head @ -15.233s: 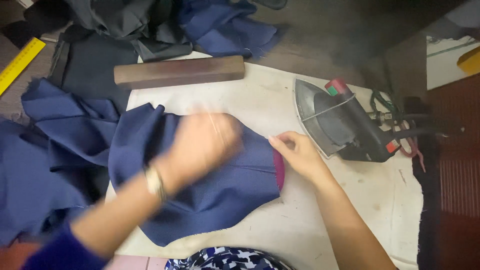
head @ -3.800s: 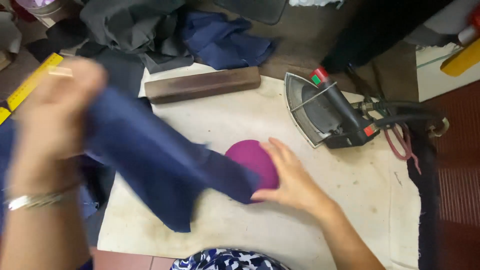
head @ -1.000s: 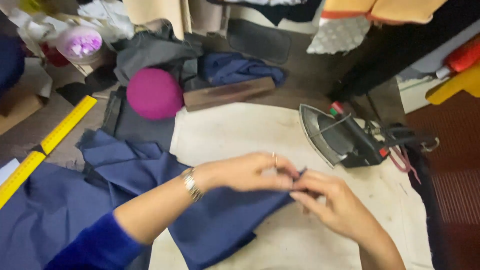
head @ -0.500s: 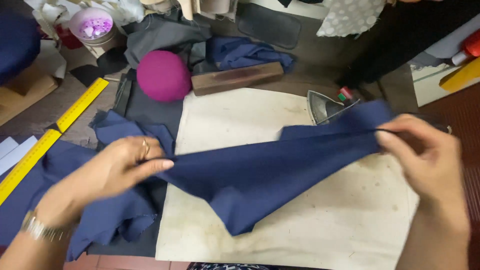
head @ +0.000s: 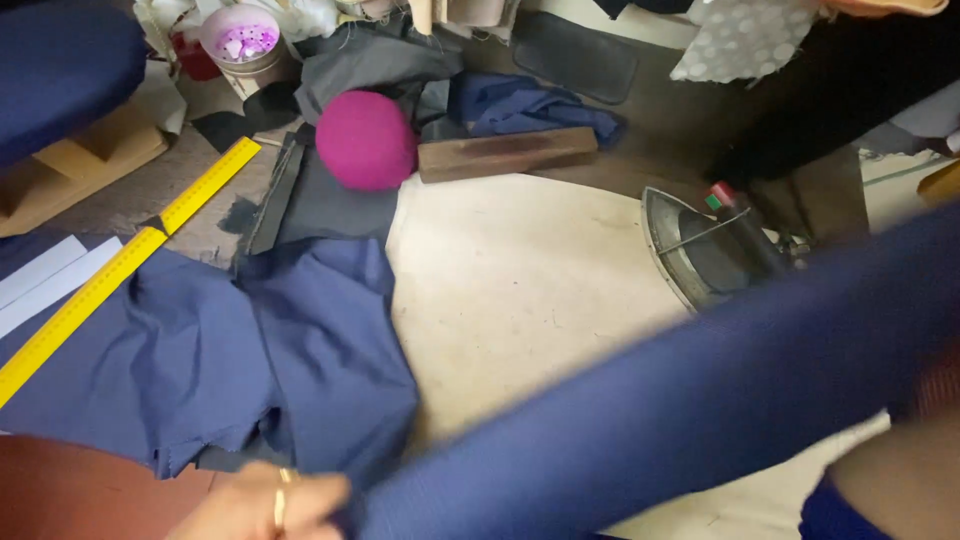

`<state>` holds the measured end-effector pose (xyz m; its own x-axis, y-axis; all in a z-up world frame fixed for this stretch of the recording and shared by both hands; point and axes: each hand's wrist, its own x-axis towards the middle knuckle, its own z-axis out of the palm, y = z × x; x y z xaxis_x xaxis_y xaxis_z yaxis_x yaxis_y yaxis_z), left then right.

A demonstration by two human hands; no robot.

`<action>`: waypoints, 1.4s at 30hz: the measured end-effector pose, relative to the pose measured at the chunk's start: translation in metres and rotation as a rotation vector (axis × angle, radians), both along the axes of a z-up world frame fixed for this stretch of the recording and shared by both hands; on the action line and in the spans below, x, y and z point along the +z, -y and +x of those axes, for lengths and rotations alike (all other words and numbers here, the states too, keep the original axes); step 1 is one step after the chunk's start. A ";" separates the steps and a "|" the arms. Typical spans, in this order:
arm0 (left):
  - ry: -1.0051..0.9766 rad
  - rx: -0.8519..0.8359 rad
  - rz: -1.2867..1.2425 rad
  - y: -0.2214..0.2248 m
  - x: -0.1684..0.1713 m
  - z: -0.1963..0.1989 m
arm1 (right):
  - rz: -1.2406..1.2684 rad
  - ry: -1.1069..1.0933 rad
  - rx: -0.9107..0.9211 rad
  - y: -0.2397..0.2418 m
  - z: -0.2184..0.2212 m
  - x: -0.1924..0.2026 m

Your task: The person marks fabric with a ruler and chalk before pressing it with an industrial iron on a work table.

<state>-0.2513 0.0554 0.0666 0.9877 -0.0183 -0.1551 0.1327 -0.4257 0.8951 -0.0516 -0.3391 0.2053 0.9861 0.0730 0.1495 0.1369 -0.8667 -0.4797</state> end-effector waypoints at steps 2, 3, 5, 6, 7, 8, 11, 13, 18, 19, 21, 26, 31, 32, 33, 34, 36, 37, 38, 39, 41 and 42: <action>-0.097 0.204 0.024 -0.019 -0.022 0.010 | -0.074 -0.029 0.007 -0.018 0.011 0.002; -0.100 0.197 0.022 -0.027 -0.036 0.023 | -0.112 -0.046 0.007 -0.023 0.031 -0.031; -0.494 -0.029 -0.267 -0.041 -0.065 0.053 | -0.190 -0.078 0.000 -0.038 0.055 -0.071; -0.500 -0.040 -0.270 -0.043 -0.090 0.056 | -0.195 -0.083 -0.010 -0.041 0.075 -0.113; -0.433 -0.054 -0.167 -0.045 -0.115 0.060 | -0.251 -0.147 0.042 -0.042 0.094 -0.155; -0.363 -0.067 -0.064 -0.046 -0.140 0.063 | -0.305 -0.209 0.095 -0.043 0.113 -0.197; -0.459 0.025 0.145 -0.044 -0.182 0.069 | 0.054 -0.231 0.287 -0.037 0.126 -0.299; -0.448 0.022 0.210 -0.048 -0.200 0.066 | 0.117 -0.247 0.199 -0.017 0.109 -0.304; -0.437 0.019 0.251 -0.062 -0.213 0.052 | 0.240 -0.408 -0.262 0.055 0.029 -0.299; -0.477 0.051 0.248 -0.064 -0.216 0.050 | 0.351 -0.428 -0.402 0.072 0.007 -0.306; -0.515 0.074 0.245 -0.063 -0.216 0.048 | 0.461 -0.440 -0.553 0.091 -0.038 -0.308; -0.557 0.165 0.365 -0.043 -0.198 0.056 | 0.656 -0.728 -0.859 0.079 -0.124 -0.320; -0.445 0.012 0.694 0.013 -0.158 0.105 | 0.700 -0.733 -0.911 0.021 -0.143 -0.299; -0.385 -0.024 0.701 0.026 -0.150 0.117 | 0.721 -0.719 -0.914 0.013 -0.144 -0.293; -0.383 -0.026 0.703 0.036 -0.157 0.132 | 0.724 -0.718 -0.917 0.016 -0.148 -0.304; -0.341 -0.053 0.688 0.046 -0.163 0.146 | 0.755 -0.687 -0.922 0.020 -0.152 -0.315; -0.298 -0.078 0.674 0.066 -0.175 0.169 | 0.788 -0.656 -0.924 0.023 -0.158 -0.328; -0.267 -0.080 0.631 0.075 -0.181 0.179 | 0.761 -0.616 -0.919 0.022 -0.160 -0.331; -0.238 -0.083 0.587 0.085 -0.186 0.189 | 0.733 -0.578 -0.914 0.022 -0.161 -0.333; -0.238 -0.082 0.588 0.086 -0.203 0.194 | 0.734 -0.579 -0.912 0.019 -0.162 -0.326; -0.204 -0.064 0.504 0.087 -0.236 0.209 | 0.814 -0.556 -0.912 0.013 -0.159 -0.313; -0.201 -0.059 0.503 0.083 -0.234 0.207 | 0.814 -0.554 -0.906 0.018 -0.163 -0.323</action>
